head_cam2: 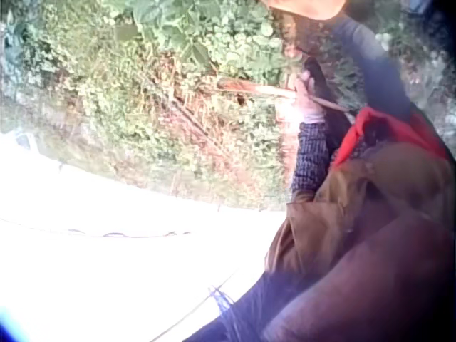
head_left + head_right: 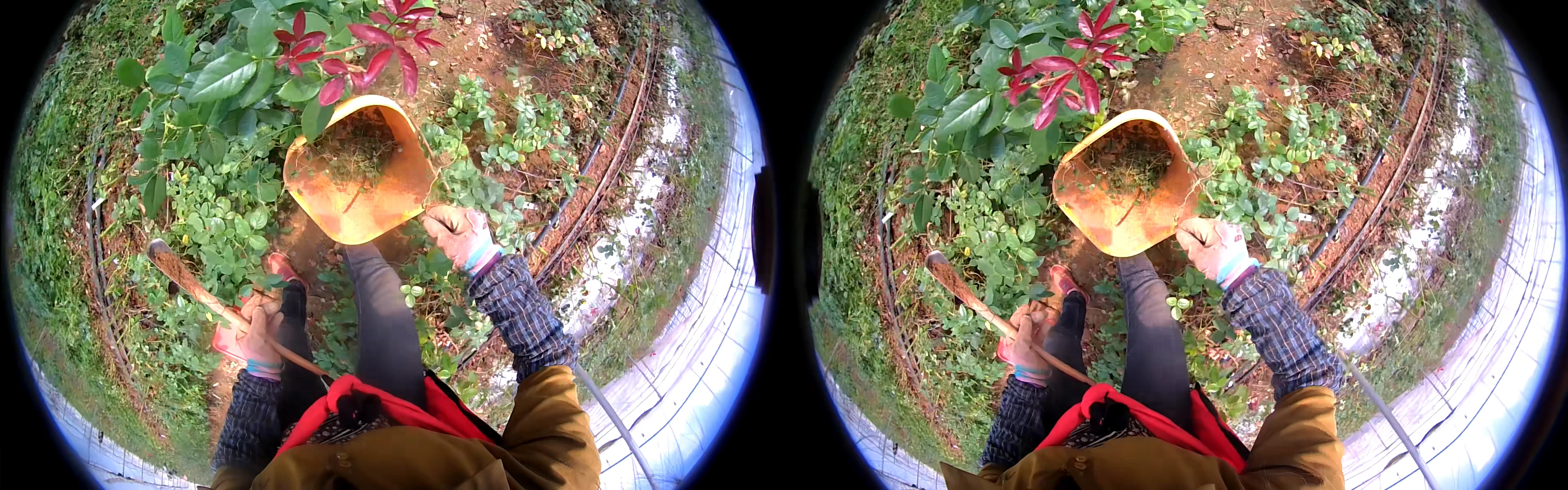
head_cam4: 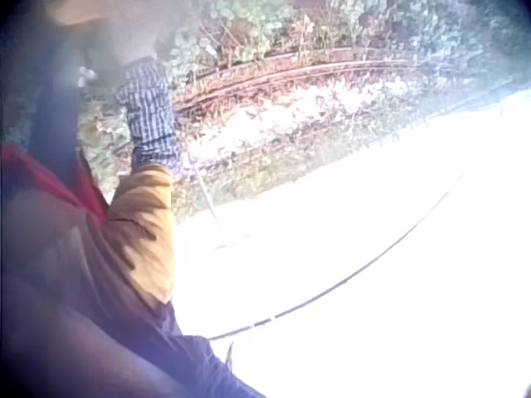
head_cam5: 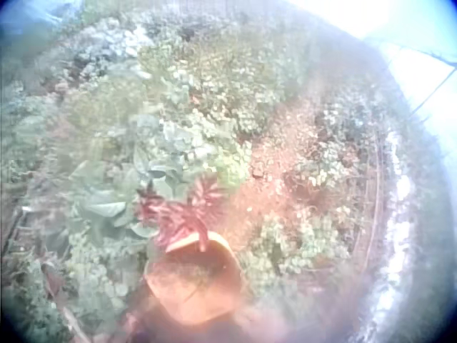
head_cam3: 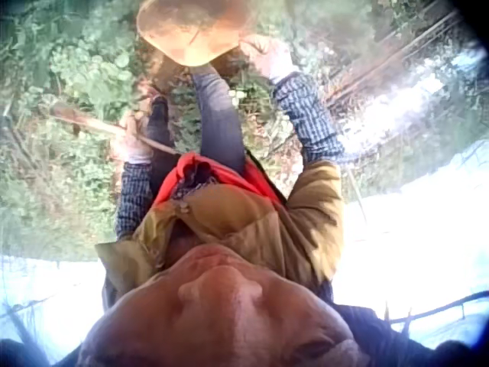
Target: The person uses a hoe to loosen soil and remove weeds around plants in a garden bed. They pull the weeds by hand and place them into a yellow bucket. The person sits on the ground while working.
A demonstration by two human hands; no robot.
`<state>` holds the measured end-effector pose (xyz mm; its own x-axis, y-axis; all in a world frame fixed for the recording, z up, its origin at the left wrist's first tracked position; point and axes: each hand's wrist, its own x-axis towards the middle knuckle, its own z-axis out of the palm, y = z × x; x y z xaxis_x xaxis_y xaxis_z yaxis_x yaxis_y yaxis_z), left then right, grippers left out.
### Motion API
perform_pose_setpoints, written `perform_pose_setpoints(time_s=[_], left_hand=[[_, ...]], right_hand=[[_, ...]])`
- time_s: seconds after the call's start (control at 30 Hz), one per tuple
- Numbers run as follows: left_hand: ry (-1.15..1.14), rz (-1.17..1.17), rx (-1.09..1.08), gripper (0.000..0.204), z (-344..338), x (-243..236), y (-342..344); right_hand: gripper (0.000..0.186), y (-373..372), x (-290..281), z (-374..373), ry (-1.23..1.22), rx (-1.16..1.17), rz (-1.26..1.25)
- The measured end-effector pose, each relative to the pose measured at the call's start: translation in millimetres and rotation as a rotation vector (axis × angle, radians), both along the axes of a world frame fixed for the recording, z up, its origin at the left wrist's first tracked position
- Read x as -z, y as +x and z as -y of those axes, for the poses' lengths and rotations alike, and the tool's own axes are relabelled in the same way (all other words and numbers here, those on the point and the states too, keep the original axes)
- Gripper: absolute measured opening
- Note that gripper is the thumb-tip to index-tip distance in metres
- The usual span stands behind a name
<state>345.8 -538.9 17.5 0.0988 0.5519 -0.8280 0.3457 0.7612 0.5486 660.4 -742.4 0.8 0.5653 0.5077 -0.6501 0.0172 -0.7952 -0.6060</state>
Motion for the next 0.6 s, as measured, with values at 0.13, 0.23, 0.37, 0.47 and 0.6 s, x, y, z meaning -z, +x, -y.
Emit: perform_pose_setpoints(time_s=[0.13,0.23,0.37,0.47,0.6], left_hand=[[0.052,0.076,-0.079,0.03,-24,-13,-68],[0.134,0.102,-0.117,0.029,-46,-24,-116],[0.091,0.024,-0.125,0.032,-72,-31,-172],[0.133,-0.033,-0.064,0.034,-79,-36,-196],[0.107,-0.073,-0.124,0.029,-64,-23,-208]], right_hand=[[0.016,-90,-35,-23,0.128,0.084,-0.166],[0.015,-133,-42,-41,0.112,0.342,-0.135],[0.017,-138,-32,-48,0.137,0.695,-0.125],[0.018,-135,-34,-64,0.139,0.729,-0.068],[0.025,-124,-9,-58,0.171,0.644,-0.066]])
